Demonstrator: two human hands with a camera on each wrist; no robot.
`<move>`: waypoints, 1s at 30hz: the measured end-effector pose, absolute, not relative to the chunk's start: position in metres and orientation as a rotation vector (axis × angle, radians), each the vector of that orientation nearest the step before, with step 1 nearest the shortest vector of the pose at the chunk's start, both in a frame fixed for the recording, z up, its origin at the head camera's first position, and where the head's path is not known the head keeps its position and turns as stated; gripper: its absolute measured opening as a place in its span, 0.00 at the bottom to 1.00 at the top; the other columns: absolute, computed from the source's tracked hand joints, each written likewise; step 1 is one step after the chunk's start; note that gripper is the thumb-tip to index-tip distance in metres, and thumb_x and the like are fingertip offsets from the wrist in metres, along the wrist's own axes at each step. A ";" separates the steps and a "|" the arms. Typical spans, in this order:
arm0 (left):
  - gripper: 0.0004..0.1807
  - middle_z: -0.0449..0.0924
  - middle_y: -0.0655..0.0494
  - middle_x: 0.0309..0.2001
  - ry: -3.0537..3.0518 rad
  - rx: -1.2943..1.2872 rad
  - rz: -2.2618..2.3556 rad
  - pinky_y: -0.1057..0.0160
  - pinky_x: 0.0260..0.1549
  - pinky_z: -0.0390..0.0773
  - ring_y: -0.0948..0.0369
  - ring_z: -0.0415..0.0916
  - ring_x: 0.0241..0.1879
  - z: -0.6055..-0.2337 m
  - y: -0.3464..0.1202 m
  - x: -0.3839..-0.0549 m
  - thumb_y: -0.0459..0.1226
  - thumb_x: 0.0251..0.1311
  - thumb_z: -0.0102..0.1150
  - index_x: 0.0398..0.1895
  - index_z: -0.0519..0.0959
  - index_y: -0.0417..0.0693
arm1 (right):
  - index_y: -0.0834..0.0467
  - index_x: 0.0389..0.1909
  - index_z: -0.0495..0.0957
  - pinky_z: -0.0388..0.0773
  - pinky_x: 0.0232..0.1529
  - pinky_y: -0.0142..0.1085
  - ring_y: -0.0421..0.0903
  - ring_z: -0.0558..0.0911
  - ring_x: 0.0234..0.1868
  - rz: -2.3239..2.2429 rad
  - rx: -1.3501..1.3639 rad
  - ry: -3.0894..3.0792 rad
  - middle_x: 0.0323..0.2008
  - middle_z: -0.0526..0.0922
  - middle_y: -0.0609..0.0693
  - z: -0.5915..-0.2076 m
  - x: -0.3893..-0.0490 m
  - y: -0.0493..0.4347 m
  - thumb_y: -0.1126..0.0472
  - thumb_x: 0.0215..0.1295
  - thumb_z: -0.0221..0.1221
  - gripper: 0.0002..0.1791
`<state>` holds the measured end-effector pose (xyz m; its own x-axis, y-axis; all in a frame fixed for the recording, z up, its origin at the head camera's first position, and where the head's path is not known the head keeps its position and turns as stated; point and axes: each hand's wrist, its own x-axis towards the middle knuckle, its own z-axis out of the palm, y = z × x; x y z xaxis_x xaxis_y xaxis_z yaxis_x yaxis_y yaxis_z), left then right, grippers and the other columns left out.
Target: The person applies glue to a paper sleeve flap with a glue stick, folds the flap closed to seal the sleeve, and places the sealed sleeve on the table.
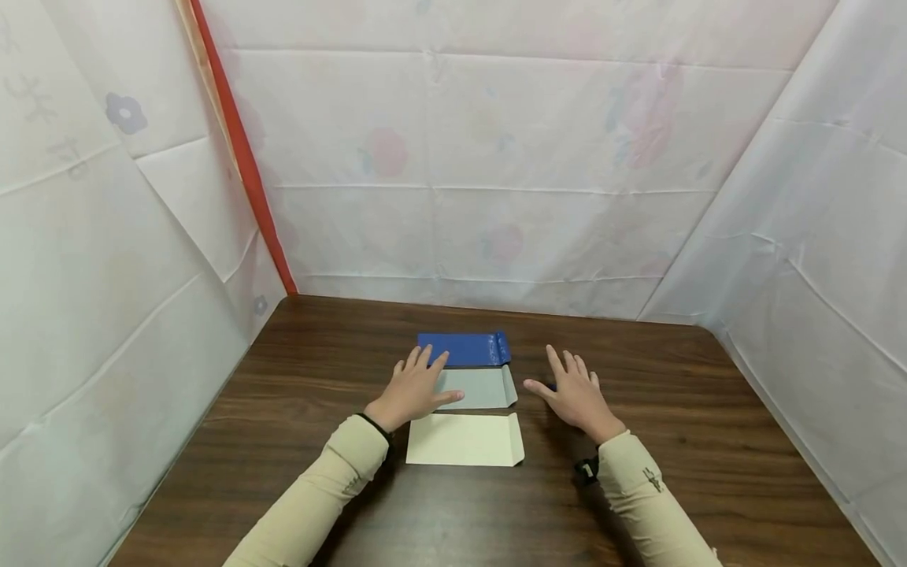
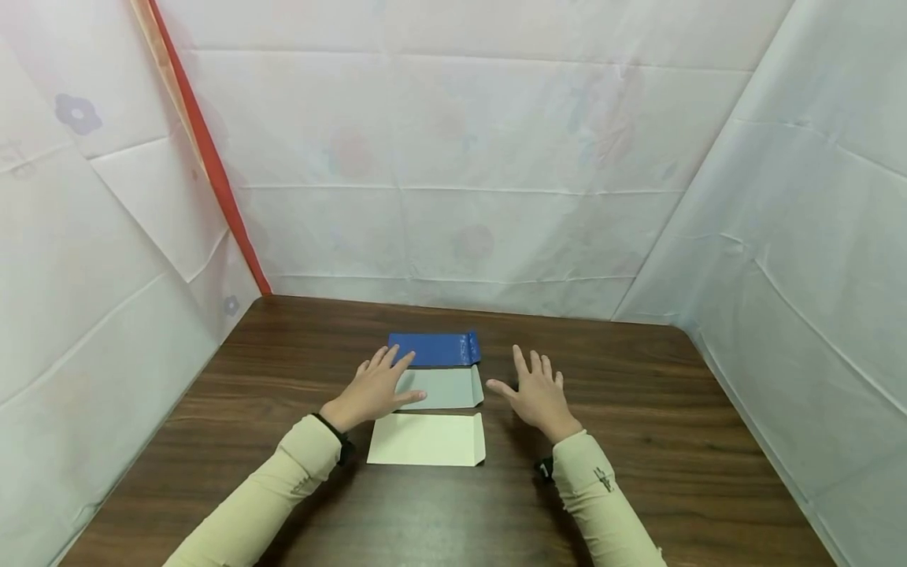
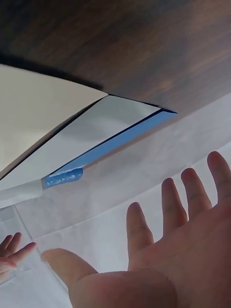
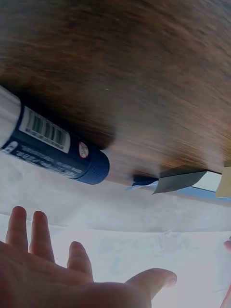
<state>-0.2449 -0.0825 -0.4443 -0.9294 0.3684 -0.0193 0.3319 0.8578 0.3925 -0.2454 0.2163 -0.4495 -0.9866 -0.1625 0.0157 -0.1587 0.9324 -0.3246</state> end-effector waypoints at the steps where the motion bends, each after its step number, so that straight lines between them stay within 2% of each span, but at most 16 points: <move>1: 0.44 0.48 0.35 0.76 2.936 0.560 0.590 0.32 0.68 0.50 0.37 0.42 0.76 -0.445 -0.083 -0.244 0.59 0.63 0.55 0.75 0.57 0.46 | 0.56 0.78 0.44 0.49 0.66 0.71 0.70 0.50 0.74 -0.525 -0.254 3.075 0.73 0.52 0.71 -0.449 -0.245 0.217 0.28 0.65 0.47 0.51; 5: 0.43 0.50 0.35 0.75 2.932 0.588 0.598 0.32 0.67 0.51 0.37 0.43 0.75 -0.444 -0.083 -0.242 0.56 0.62 0.59 0.74 0.59 0.46 | 0.57 0.78 0.45 0.50 0.65 0.71 0.71 0.52 0.73 -0.541 -0.254 3.079 0.73 0.53 0.71 -0.448 -0.245 0.221 0.31 0.68 0.45 0.48; 12: 0.42 0.49 0.36 0.76 2.919 0.628 0.641 0.32 0.67 0.52 0.37 0.44 0.75 -0.445 -0.085 -0.237 0.53 0.61 0.62 0.74 0.60 0.46 | 0.59 0.77 0.46 0.54 0.64 0.70 0.70 0.56 0.72 -0.485 -0.283 3.082 0.71 0.56 0.72 -0.449 -0.244 0.227 0.45 0.77 0.42 0.37; 22: 0.40 0.54 0.37 0.74 2.888 0.685 0.633 0.35 0.66 0.56 0.38 0.49 0.74 -0.449 -0.086 -0.229 0.51 0.60 0.64 0.71 0.65 0.45 | 0.60 0.77 0.47 0.56 0.64 0.69 0.72 0.60 0.69 -0.482 -0.256 3.043 0.69 0.60 0.73 -0.453 -0.241 0.231 0.45 0.75 0.48 0.39; 30: 0.39 0.58 0.37 0.72 2.861 0.751 0.607 0.35 0.64 0.59 0.39 0.53 0.72 -0.449 -0.085 -0.223 0.51 0.58 0.66 0.69 0.67 0.44 | 0.65 0.74 0.54 0.63 0.59 0.67 0.73 0.66 0.65 -0.450 -0.254 3.040 0.65 0.65 0.74 -0.456 -0.238 0.237 0.45 0.72 0.52 0.39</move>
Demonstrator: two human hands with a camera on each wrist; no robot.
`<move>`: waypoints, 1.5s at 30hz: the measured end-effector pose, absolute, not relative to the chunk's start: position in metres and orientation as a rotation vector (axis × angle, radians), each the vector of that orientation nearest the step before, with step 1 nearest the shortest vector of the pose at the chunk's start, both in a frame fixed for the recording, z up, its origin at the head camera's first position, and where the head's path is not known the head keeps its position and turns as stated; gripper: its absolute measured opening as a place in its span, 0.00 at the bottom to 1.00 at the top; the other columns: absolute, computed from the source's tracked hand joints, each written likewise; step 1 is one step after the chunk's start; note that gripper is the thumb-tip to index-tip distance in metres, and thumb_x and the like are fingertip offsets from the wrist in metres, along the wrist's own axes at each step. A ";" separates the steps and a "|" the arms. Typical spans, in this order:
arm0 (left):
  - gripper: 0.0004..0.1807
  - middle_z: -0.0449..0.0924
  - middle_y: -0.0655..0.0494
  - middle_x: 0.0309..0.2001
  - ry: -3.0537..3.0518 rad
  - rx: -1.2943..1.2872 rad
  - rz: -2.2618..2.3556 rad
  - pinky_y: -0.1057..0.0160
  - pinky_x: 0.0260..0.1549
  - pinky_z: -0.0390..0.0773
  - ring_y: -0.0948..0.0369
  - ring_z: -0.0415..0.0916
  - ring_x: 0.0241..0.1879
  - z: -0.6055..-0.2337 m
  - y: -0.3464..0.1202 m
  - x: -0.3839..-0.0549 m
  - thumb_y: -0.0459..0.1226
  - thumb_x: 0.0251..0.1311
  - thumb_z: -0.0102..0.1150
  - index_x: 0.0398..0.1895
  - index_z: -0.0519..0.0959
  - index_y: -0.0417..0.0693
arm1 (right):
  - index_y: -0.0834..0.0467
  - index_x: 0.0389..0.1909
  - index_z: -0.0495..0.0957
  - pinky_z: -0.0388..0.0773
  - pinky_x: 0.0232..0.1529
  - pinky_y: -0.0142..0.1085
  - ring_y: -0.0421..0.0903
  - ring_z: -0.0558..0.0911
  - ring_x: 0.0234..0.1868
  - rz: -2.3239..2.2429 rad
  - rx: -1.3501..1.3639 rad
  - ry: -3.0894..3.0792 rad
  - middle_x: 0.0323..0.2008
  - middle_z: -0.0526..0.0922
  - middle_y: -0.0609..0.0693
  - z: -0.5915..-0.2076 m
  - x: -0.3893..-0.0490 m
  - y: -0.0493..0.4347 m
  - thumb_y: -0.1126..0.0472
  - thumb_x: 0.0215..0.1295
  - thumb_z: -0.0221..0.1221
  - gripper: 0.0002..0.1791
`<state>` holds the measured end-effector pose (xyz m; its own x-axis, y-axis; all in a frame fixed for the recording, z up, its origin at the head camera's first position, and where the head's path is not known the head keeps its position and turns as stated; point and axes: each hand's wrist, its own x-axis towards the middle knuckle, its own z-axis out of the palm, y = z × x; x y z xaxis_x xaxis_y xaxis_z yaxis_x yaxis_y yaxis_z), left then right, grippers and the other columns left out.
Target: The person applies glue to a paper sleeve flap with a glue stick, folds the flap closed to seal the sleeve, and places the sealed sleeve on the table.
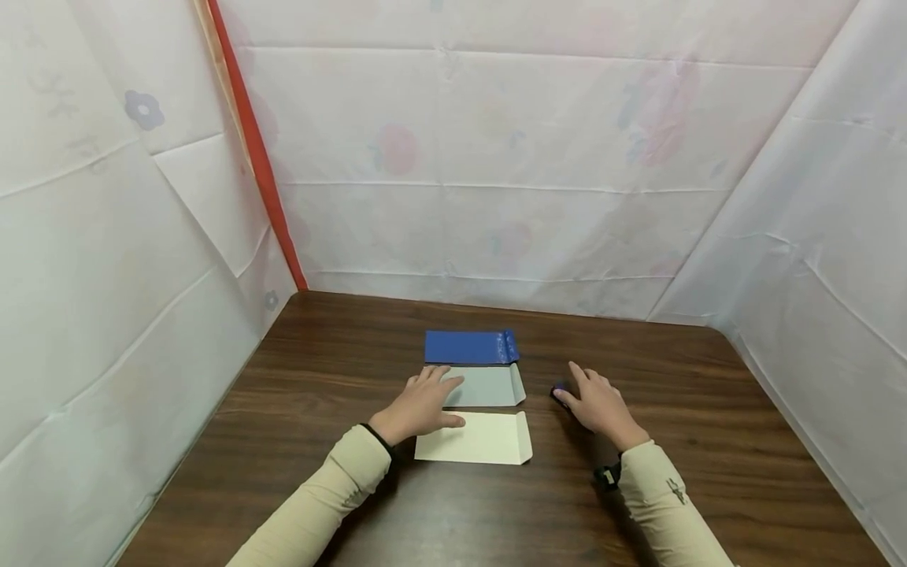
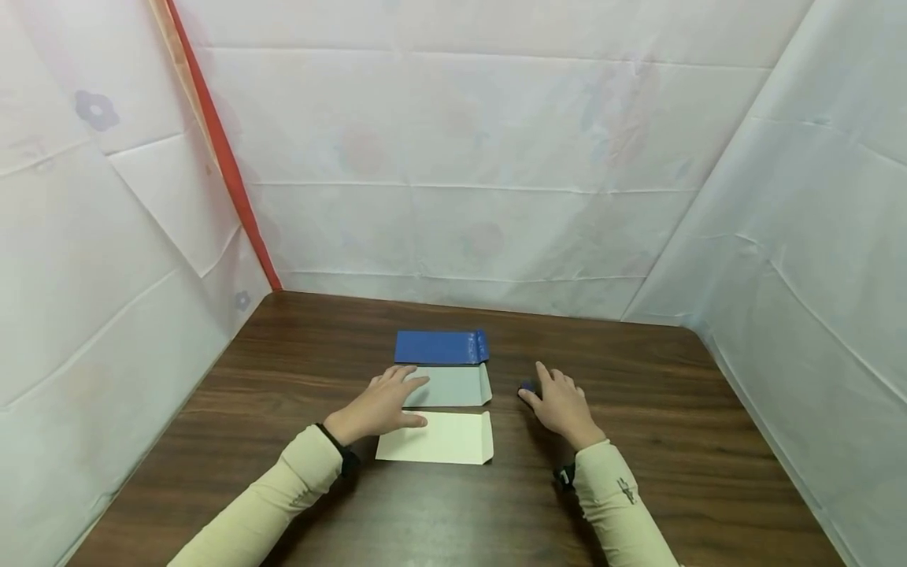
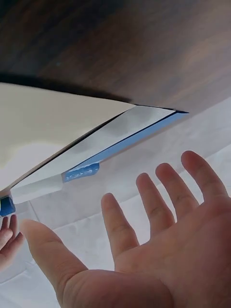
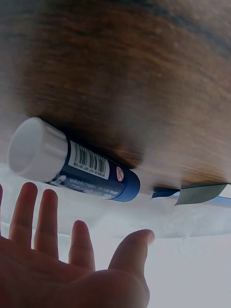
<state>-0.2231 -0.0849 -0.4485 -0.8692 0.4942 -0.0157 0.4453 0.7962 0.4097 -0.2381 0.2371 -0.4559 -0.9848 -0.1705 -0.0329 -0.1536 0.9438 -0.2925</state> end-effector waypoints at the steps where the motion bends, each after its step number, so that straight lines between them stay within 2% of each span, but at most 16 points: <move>1: 0.39 0.58 0.37 0.72 2.859 0.755 0.605 0.35 0.64 0.60 0.39 0.54 0.72 -0.448 -0.085 -0.223 0.51 0.58 0.67 0.69 0.67 0.44 | 0.66 0.73 0.55 0.64 0.59 0.67 0.73 0.66 0.64 -0.441 -0.250 3.033 0.65 0.65 0.74 -0.456 -0.238 0.238 0.45 0.72 0.52 0.39; 10: 0.39 0.66 0.40 0.63 2.857 0.811 0.597 0.42 0.56 0.68 0.44 0.63 0.62 -0.443 -0.080 -0.227 0.49 0.55 0.70 0.68 0.69 0.44 | 0.68 0.70 0.61 0.69 0.56 0.64 0.73 0.68 0.62 -0.381 -0.280 3.047 0.62 0.68 0.74 -0.450 -0.242 0.246 0.47 0.71 0.54 0.37; 16: 0.38 0.70 0.43 0.57 2.830 0.880 0.504 0.50 0.48 0.70 0.49 0.66 0.54 -0.441 -0.076 -0.225 0.50 0.54 0.70 0.66 0.71 0.44 | 0.68 0.66 0.66 0.71 0.55 0.63 0.72 0.70 0.60 -0.359 -0.274 3.019 0.60 0.70 0.74 -0.451 -0.242 0.250 0.46 0.68 0.58 0.36; 28: 0.36 0.74 0.49 0.49 2.813 0.922 0.445 0.55 0.45 0.72 0.55 0.67 0.47 -0.452 -0.074 -0.211 0.49 0.47 0.75 0.60 0.77 0.47 | 0.70 0.59 0.73 0.77 0.46 0.55 0.63 0.80 0.48 -0.340 -0.247 2.991 0.50 0.78 0.68 -0.459 -0.234 0.254 0.50 0.62 0.65 0.32; 37: 0.31 0.74 0.51 0.47 2.819 0.942 0.409 0.57 0.43 0.71 0.57 0.66 0.44 -0.459 -0.077 -0.207 0.45 0.44 0.78 0.55 0.80 0.50 | 0.70 0.55 0.77 0.78 0.43 0.55 0.61 0.81 0.46 -0.332 -0.220 2.989 0.49 0.81 0.67 -0.462 -0.232 0.251 0.54 0.62 0.65 0.27; 45: 0.27 0.76 0.51 0.47 2.837 0.976 0.394 0.59 0.43 0.73 0.56 0.68 0.43 -0.460 -0.079 -0.204 0.43 0.44 0.77 0.51 0.82 0.49 | 0.69 0.56 0.77 0.78 0.38 0.51 0.56 0.82 0.41 -0.368 -0.196 3.000 0.48 0.81 0.66 -0.465 -0.233 0.250 0.54 0.61 0.66 0.28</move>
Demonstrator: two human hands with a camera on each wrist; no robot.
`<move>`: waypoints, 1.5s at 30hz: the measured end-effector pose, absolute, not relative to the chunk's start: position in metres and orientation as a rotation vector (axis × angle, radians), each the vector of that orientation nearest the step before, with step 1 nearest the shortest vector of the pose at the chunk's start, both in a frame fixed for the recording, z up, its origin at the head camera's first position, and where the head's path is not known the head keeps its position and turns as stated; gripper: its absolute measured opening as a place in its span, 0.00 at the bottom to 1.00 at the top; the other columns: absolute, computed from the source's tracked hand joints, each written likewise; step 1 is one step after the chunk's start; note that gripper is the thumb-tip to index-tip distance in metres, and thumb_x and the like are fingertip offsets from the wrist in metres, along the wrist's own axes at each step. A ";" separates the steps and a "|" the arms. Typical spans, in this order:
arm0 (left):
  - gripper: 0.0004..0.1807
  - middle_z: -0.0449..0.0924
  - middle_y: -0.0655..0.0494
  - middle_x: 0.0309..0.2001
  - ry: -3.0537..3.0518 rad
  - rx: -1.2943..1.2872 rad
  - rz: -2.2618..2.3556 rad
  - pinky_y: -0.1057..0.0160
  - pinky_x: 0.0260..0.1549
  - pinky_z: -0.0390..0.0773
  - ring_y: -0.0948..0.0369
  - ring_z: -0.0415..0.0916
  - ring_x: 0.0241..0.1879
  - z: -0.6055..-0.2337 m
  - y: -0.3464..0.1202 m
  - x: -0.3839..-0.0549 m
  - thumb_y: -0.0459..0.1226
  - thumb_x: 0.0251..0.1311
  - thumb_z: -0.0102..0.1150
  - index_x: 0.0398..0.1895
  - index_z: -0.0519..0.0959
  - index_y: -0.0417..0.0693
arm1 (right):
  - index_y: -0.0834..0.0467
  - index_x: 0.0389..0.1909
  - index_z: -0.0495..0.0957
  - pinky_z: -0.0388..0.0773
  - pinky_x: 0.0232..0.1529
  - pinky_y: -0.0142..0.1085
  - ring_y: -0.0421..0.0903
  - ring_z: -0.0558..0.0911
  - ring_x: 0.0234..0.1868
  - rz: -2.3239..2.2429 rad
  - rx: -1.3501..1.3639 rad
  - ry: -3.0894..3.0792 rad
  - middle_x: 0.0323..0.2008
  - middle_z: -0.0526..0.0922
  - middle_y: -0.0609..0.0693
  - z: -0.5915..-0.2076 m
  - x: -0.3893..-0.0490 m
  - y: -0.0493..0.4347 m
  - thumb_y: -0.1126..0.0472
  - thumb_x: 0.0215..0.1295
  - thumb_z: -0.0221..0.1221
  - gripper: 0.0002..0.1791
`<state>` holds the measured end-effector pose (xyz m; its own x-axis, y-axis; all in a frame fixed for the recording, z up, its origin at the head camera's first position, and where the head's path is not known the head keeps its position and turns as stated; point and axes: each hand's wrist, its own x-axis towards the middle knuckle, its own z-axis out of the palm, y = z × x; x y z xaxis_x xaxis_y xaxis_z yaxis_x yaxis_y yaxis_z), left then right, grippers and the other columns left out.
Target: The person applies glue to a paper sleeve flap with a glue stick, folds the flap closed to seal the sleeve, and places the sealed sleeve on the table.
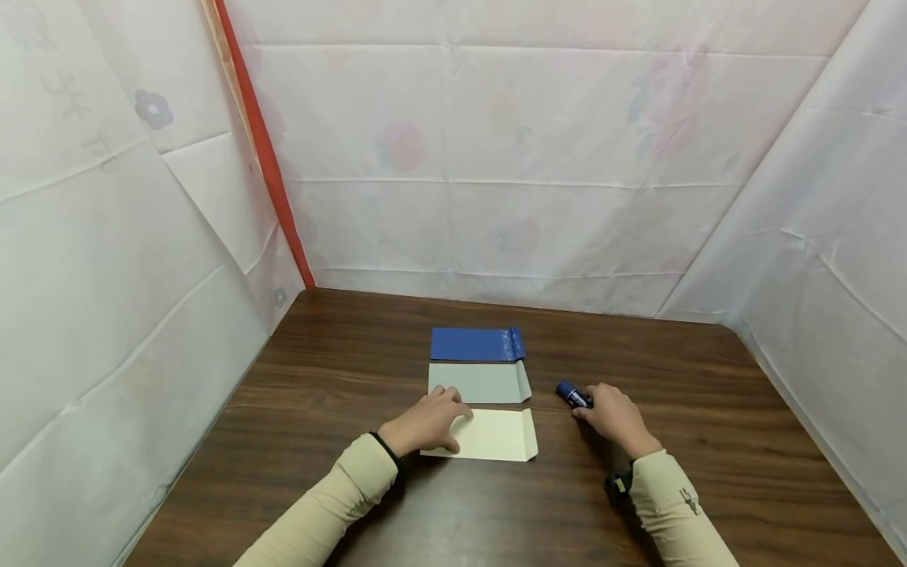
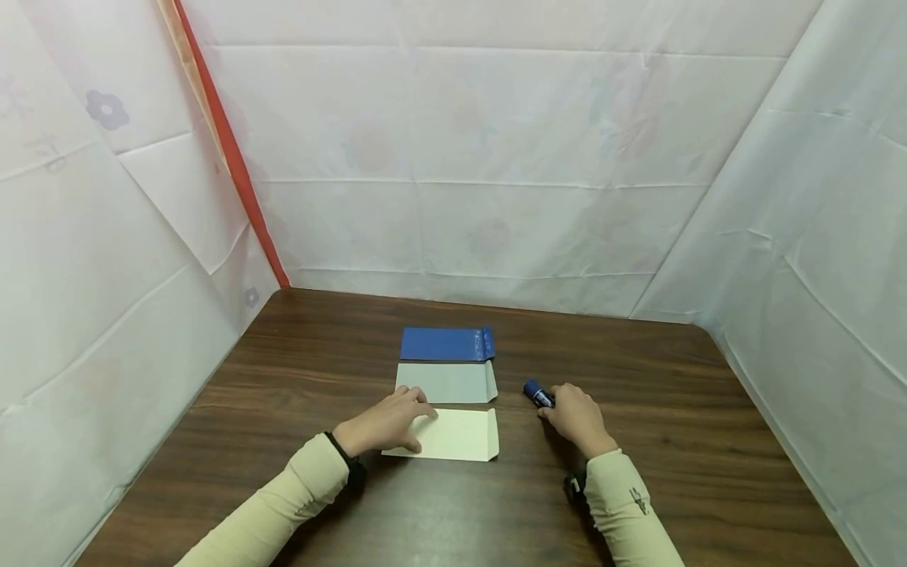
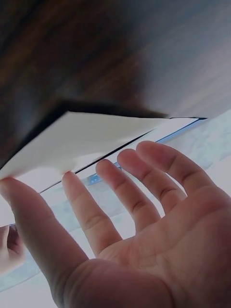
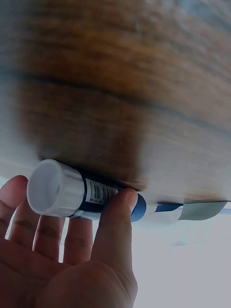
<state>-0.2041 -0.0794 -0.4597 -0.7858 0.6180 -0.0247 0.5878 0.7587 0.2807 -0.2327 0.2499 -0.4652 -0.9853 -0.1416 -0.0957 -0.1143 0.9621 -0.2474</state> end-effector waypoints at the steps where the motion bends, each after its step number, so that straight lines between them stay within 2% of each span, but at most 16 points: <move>1: 0.27 0.77 0.51 0.47 2.837 0.977 0.390 0.60 0.44 0.73 0.56 0.68 0.43 -0.460 -0.080 -0.204 0.43 0.44 0.77 0.51 0.82 0.49 | 0.69 0.55 0.77 0.78 0.37 0.50 0.55 0.82 0.40 -0.370 -0.196 2.999 0.48 0.81 0.66 -0.465 -0.233 0.250 0.54 0.61 0.66 0.28; 14: 0.25 0.77 0.52 0.48 2.831 0.922 0.354 0.63 0.43 0.76 0.56 0.70 0.45 -0.459 -0.075 -0.203 0.44 0.47 0.76 0.50 0.82 0.48 | 0.70 0.52 0.79 0.74 0.30 0.42 0.47 0.77 0.30 -0.416 -0.217 3.029 0.42 0.83 0.64 -0.468 -0.231 0.252 0.55 0.61 0.66 0.25; 25: 0.24 0.76 0.53 0.48 2.817 0.942 0.360 0.65 0.41 0.75 0.57 0.69 0.44 -0.461 -0.070 -0.202 0.43 0.48 0.76 0.50 0.82 0.49 | 0.69 0.54 0.78 0.75 0.29 0.44 0.52 0.81 0.35 -0.441 -0.221 3.039 0.48 0.82 0.67 -0.469 -0.230 0.255 0.54 0.63 0.64 0.25; 28: 0.24 0.76 0.53 0.48 2.815 0.946 0.361 0.64 0.42 0.75 0.57 0.69 0.45 -0.462 -0.069 -0.203 0.43 0.49 0.75 0.50 0.82 0.49 | 0.68 0.54 0.78 0.74 0.28 0.43 0.51 0.81 0.34 -0.458 -0.216 3.038 0.47 0.82 0.66 -0.470 -0.230 0.256 0.54 0.64 0.63 0.25; 36: 0.20 0.76 0.54 0.46 2.817 0.950 0.338 0.65 0.40 0.75 0.57 0.69 0.43 -0.459 -0.072 -0.201 0.44 0.49 0.75 0.43 0.81 0.49 | 0.67 0.53 0.79 0.75 0.29 0.44 0.50 0.81 0.33 -0.499 -0.259 3.045 0.44 0.84 0.64 -0.471 -0.232 0.253 0.55 0.62 0.64 0.23; 45: 0.20 0.76 0.54 0.48 2.827 0.933 0.335 0.65 0.40 0.75 0.57 0.70 0.44 -0.459 -0.076 -0.201 0.45 0.49 0.75 0.45 0.81 0.50 | 0.64 0.52 0.80 0.73 0.28 0.41 0.48 0.80 0.33 -0.575 -0.283 3.040 0.45 0.84 0.63 -0.467 -0.235 0.247 0.55 0.62 0.64 0.22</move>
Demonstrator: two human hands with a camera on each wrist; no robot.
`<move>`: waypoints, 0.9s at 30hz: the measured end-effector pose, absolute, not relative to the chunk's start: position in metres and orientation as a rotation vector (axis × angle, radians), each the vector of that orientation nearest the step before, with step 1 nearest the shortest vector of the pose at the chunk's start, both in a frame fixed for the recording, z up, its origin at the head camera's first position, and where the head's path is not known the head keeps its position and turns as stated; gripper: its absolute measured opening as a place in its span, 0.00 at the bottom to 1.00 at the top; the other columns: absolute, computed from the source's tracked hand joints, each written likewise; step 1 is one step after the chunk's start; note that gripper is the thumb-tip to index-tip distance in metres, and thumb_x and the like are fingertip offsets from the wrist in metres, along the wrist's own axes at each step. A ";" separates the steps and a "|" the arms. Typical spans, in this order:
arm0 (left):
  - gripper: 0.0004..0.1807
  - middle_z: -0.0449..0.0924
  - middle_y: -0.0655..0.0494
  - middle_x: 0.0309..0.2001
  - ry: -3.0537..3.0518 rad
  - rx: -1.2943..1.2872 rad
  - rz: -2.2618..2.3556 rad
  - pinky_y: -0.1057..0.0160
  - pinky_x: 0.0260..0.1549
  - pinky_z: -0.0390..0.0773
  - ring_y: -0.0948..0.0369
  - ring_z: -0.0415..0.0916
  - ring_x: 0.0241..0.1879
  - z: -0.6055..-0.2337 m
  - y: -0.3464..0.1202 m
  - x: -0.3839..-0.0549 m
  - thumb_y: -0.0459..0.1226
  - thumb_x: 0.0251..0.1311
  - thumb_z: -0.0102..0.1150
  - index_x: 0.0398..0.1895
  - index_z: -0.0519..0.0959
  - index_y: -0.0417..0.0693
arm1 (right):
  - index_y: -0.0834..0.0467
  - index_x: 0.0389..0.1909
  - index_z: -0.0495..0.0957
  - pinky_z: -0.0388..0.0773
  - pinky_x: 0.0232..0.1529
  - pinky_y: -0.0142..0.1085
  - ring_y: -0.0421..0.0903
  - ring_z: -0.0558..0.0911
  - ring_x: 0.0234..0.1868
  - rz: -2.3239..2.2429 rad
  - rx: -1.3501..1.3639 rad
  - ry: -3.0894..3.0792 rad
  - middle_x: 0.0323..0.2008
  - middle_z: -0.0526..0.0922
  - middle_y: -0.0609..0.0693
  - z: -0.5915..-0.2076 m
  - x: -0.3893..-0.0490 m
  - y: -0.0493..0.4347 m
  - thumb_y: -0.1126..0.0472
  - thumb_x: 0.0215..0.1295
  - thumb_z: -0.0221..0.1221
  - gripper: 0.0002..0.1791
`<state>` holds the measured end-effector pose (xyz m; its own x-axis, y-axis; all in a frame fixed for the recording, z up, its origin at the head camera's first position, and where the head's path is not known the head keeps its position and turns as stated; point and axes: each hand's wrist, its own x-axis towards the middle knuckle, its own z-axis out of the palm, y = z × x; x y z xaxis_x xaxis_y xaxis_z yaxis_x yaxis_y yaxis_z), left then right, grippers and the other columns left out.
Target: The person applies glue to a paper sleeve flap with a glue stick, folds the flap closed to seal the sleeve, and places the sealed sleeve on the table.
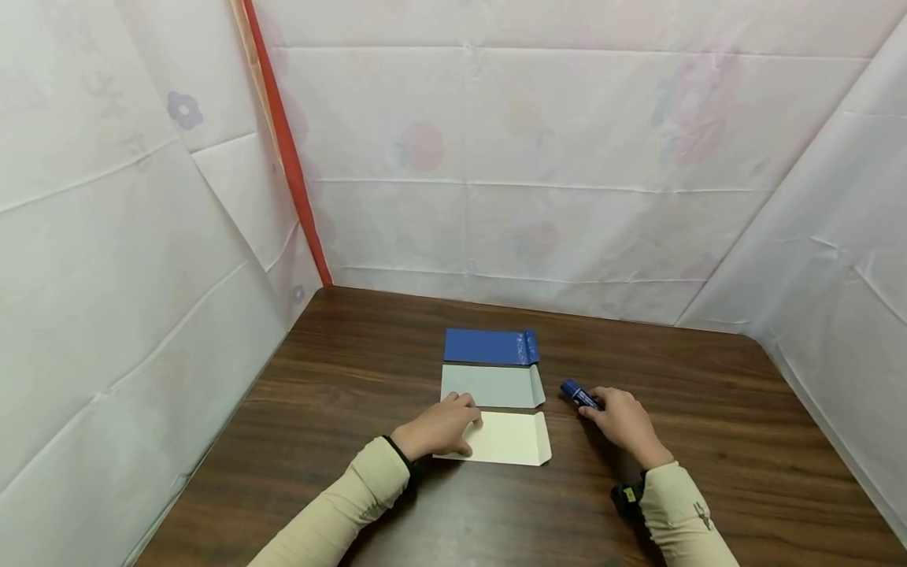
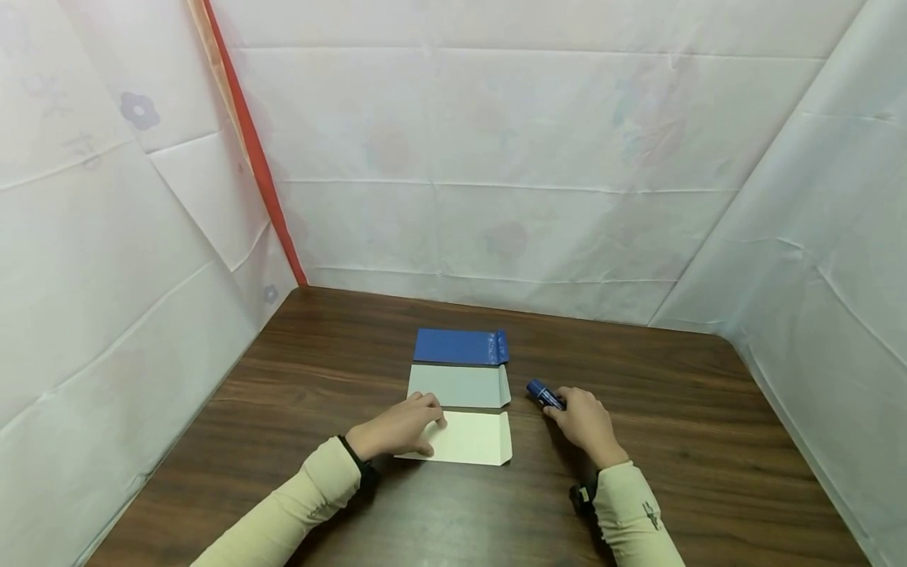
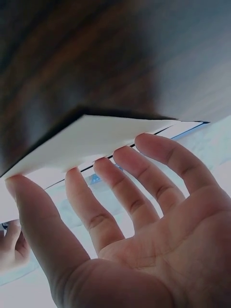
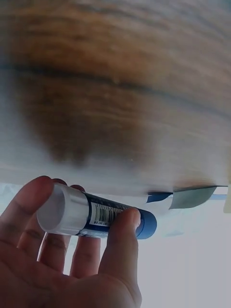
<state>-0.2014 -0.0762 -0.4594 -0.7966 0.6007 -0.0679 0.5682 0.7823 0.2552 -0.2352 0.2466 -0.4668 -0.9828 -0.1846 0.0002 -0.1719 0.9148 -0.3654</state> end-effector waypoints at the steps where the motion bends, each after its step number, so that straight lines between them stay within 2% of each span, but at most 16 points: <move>1: 0.20 0.76 0.54 0.48 2.828 0.934 0.338 0.65 0.40 0.75 0.57 0.70 0.45 -0.459 -0.077 -0.201 0.44 0.49 0.75 0.45 0.81 0.50 | 0.64 0.52 0.80 0.73 0.29 0.41 0.48 0.80 0.33 -0.586 -0.286 3.042 0.45 0.84 0.63 -0.467 -0.235 0.246 0.54 0.62 0.64 0.22; 9: 0.20 0.76 0.53 0.49 2.822 0.931 0.369 0.63 0.44 0.76 0.56 0.71 0.47 -0.459 -0.077 -0.200 0.43 0.49 0.75 0.45 0.82 0.49 | 0.64 0.51 0.81 0.71 0.30 0.38 0.46 0.77 0.32 -0.711 -0.327 3.055 0.42 0.84 0.60 -0.462 -0.236 0.240 0.55 0.62 0.65 0.20; 19: 0.19 0.77 0.54 0.47 2.830 0.899 0.397 0.64 0.43 0.76 0.57 0.71 0.45 -0.461 -0.080 -0.203 0.43 0.49 0.74 0.45 0.83 0.50 | 0.64 0.51 0.81 0.74 0.33 0.38 0.47 0.79 0.35 -0.856 -0.424 3.045 0.42 0.84 0.59 -0.449 -0.241 0.225 0.57 0.62 0.65 0.19; 27: 0.18 0.77 0.54 0.47 2.800 0.907 0.446 0.63 0.45 0.75 0.57 0.71 0.45 -0.460 -0.079 -0.204 0.44 0.54 0.71 0.47 0.83 0.49 | 0.64 0.49 0.82 0.74 0.33 0.37 0.46 0.80 0.35 -0.921 -0.442 3.044 0.39 0.84 0.57 -0.441 -0.239 0.220 0.57 0.61 0.66 0.18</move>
